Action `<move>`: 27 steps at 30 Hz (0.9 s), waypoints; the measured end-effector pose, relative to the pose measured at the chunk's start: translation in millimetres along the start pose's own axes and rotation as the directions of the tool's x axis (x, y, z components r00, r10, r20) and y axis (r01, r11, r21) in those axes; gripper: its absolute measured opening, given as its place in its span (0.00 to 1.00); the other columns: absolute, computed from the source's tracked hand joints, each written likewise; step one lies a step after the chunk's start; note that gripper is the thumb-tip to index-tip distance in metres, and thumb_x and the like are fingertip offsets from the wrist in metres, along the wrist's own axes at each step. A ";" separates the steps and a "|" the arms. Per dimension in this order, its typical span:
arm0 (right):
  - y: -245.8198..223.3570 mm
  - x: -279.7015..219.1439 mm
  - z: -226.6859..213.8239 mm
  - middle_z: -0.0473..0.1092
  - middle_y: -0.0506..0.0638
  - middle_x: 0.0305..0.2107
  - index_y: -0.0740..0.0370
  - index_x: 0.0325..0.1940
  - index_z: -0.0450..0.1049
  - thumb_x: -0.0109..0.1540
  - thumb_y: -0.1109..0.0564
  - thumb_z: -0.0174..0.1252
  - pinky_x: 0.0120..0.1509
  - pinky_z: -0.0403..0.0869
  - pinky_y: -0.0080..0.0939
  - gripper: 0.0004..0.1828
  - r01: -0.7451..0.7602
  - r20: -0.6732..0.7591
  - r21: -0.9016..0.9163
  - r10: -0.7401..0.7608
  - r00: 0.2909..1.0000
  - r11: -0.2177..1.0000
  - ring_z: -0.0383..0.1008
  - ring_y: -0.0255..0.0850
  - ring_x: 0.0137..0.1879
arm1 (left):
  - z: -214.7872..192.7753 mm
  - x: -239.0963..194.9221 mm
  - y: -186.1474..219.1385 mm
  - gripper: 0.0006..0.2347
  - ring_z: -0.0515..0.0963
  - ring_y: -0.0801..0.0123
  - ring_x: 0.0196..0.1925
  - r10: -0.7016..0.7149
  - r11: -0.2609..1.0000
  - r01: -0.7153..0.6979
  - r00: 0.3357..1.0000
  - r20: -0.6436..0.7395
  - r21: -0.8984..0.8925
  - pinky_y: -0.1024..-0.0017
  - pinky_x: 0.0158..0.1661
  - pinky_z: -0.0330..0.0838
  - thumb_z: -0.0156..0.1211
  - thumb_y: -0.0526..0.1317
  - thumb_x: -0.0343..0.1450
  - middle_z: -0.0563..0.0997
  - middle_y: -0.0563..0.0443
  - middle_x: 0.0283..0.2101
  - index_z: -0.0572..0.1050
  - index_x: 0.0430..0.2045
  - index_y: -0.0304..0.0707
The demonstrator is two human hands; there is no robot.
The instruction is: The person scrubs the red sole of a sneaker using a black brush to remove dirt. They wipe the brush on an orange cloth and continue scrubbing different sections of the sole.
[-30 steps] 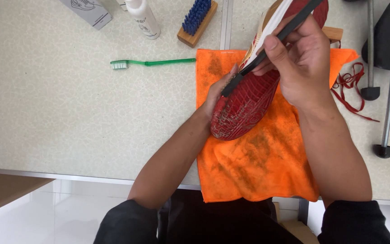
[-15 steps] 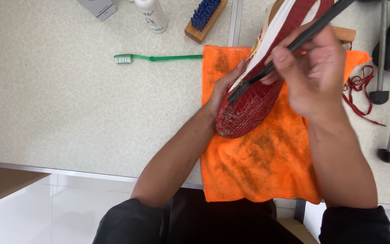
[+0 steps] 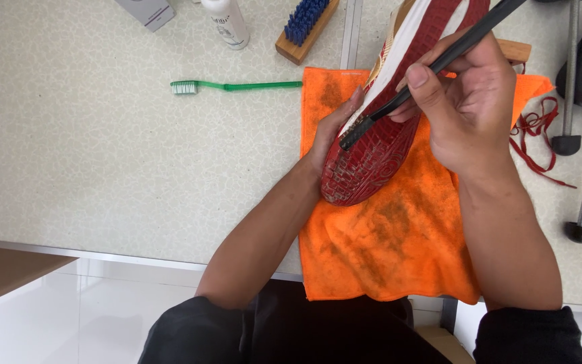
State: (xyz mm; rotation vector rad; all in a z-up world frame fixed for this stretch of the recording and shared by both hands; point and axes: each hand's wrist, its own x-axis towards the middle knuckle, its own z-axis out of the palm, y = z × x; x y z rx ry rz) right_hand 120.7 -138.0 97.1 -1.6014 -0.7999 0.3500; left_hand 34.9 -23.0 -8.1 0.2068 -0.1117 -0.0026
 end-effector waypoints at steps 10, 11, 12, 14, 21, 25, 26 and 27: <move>12.9 -5.5 -0.1 0.69 0.59 0.39 0.68 0.54 0.62 0.76 0.61 0.56 0.33 0.82 0.36 0.10 0.049 0.033 0.104 -0.053 0.998 0.993 0.76 0.45 0.33 | -8.8 7.2 3.0 0.18 0.80 0.63 0.48 0.012 0.998 -0.024 0.986 0.165 0.067 0.66 0.50 0.74 0.50 0.51 0.82 0.79 0.45 0.47 0.73 0.55 0.33; 7.5 -8.8 9.9 0.70 0.58 0.40 0.67 0.53 0.64 0.72 0.61 0.57 0.33 0.83 0.33 0.10 -0.020 0.146 0.131 0.001 0.989 0.991 0.77 0.43 0.33 | -9.1 7.5 3.7 0.17 0.71 0.67 0.30 -0.017 0.990 0.017 1.000 0.001 0.140 0.72 0.34 0.65 0.49 0.53 0.78 0.72 0.48 0.29 0.71 0.34 0.36; 2.1 -11.5 20.7 0.71 0.58 0.41 0.67 0.53 0.65 0.69 0.62 0.58 0.34 0.84 0.31 0.12 -0.095 0.259 0.151 0.053 0.965 0.984 0.79 0.41 0.34 | -9.5 7.6 5.2 0.23 0.63 0.72 0.12 -0.030 0.976 0.064 0.986 -0.165 0.206 0.77 0.17 0.56 0.48 0.56 0.74 0.65 0.51 0.11 0.70 0.14 0.38; -6.2 -14.4 26.8 0.72 0.56 0.39 0.66 0.52 0.66 0.68 0.60 0.58 0.35 0.84 0.31 0.12 -0.163 0.280 0.115 0.125 0.952 0.980 0.80 0.41 0.34 | -10.9 3.1 4.3 0.20 0.62 0.72 0.12 -0.031 0.979 0.055 0.992 -0.122 0.195 0.78 0.15 0.55 0.48 0.56 0.77 0.66 0.47 0.12 0.73 0.32 0.34; 5.9 -3.1 0.4 0.72 0.55 0.43 0.66 0.56 0.64 0.72 0.57 0.58 0.36 0.83 0.32 0.14 -0.052 0.121 0.101 0.040 0.992 0.994 0.78 0.40 0.36 | 13.6 0.0 4.6 0.16 0.75 0.69 0.36 0.031 0.995 -0.032 0.999 0.007 0.094 0.71 0.40 0.69 0.53 0.52 0.78 0.77 0.50 0.34 0.75 0.39 0.36; 5.8 -4.5 1.2 0.72 0.58 0.37 0.66 0.51 0.64 0.73 0.56 0.58 0.35 0.82 0.34 0.12 -0.032 0.059 0.097 0.026 0.998 0.995 0.78 0.43 0.33 | 1.9 -0.3 3.3 0.17 0.75 0.68 0.45 0.037 0.989 -0.052 0.993 0.109 0.140 0.69 0.49 0.69 0.50 0.52 0.82 0.76 0.49 0.44 0.73 0.55 0.37; 5.6 -6.1 2.9 0.71 0.56 0.37 0.66 0.51 0.64 0.71 0.58 0.58 0.35 0.83 0.33 0.11 -0.044 0.128 0.130 0.027 0.991 0.991 0.78 0.42 0.34 | 2.6 -0.3 3.9 0.17 0.74 0.67 0.38 -0.004 0.994 -0.004 0.998 0.070 0.112 0.70 0.42 0.68 0.49 0.53 0.80 0.75 0.48 0.36 0.73 0.45 0.36; 5.4 -7.8 4.7 0.70 0.54 0.37 0.65 0.51 0.65 0.70 0.60 0.59 0.35 0.84 0.33 0.11 -0.059 0.196 0.162 0.026 0.980 0.985 0.78 0.40 0.34 | 3.3 -0.4 4.4 0.18 0.72 0.66 0.30 -0.046 0.996 0.043 0.998 0.031 0.083 0.70 0.35 0.66 0.48 0.53 0.78 0.73 0.46 0.28 0.74 0.35 0.34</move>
